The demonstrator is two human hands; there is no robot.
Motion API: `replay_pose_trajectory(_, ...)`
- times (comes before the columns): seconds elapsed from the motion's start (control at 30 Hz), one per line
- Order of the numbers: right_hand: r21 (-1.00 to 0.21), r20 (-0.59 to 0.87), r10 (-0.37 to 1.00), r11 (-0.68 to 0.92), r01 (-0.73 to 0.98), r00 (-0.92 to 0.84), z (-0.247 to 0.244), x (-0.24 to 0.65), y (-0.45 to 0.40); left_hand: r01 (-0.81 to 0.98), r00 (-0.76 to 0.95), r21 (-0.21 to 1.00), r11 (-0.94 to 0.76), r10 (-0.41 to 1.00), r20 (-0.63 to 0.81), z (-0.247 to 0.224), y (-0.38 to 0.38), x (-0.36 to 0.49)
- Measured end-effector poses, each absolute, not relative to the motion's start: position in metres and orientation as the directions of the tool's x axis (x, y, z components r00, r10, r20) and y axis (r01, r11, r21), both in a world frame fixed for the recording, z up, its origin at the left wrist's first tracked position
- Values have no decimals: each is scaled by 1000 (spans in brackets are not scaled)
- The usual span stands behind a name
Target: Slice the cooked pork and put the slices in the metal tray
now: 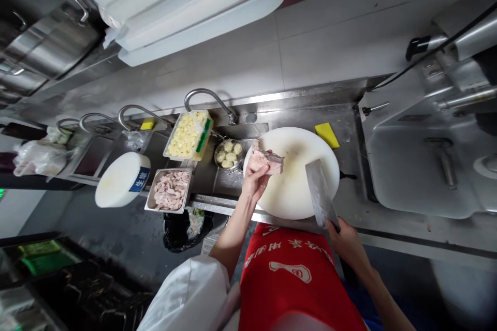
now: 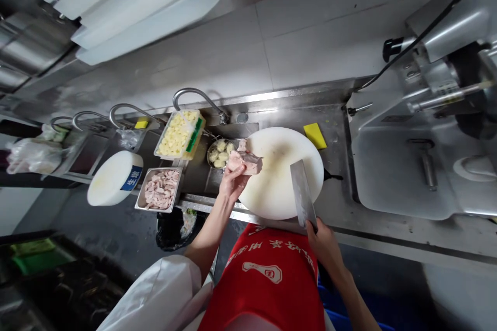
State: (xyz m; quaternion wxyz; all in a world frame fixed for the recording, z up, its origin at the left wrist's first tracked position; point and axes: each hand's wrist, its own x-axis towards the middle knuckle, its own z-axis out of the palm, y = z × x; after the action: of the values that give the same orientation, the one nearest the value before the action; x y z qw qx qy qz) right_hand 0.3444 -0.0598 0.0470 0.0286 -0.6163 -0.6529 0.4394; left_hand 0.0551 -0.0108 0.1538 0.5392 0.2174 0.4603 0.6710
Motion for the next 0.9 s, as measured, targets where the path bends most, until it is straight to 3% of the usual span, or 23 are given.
replay_pose_trajectory(0.17, -589, -487, 815, -42, 807, -313, 50, 338, -49, -454, -494, 891, 16, 827, -267, 120, -6, 49)
replay_pose_trajectory(0.27, -519, -487, 808, 38, 854, -332, 54, 332, -39, -225, -545, 968, 111, 809, -219, 89, -6, 47)
replay_pose_trajectory(0.37, -449, -498, 799, 96, 889, -338, 55, 327, -29, 89, -420, 987, 135, 904, -86, 56, -11, 49)
replay_pose_trajectory(0.43, -414, -514, 789, 116, 903, -337, 55, 325, -23, 199, -293, 975, 102, 955, -40, 38, -14, 50)
replay_pose_trajectory(0.5, -399, -533, 773, 130, 908, -345, 56, 325, -19, 177, -281, 978, 110, 958, -57, 25, -16, 49)
replay_pose_trajectory(0.6, -405, -549, 753, 140, 904, -362, 57, 326, -16, 28, -337, 970, 240, 916, -217, 17, -14, 41)
replay_pose_trajectory(0.67, -407, -559, 746, 135, 903, -363, 57, 327, -15, 54, -329, 956, 287, 910, -254, 18, -10, 34)
replay_pose_trajectory(0.8, -384, -573, 729, 164, 909, -374, 56, 326, -12, 412, -316, 901, 134, 949, 4, 18, -3, 33)
replay_pose_trajectory(0.9, -366, -575, 703, 236, 900, -419, 56, 322, -7, 573, -180, 818, 48, 981, 68, 9, -4, 43)
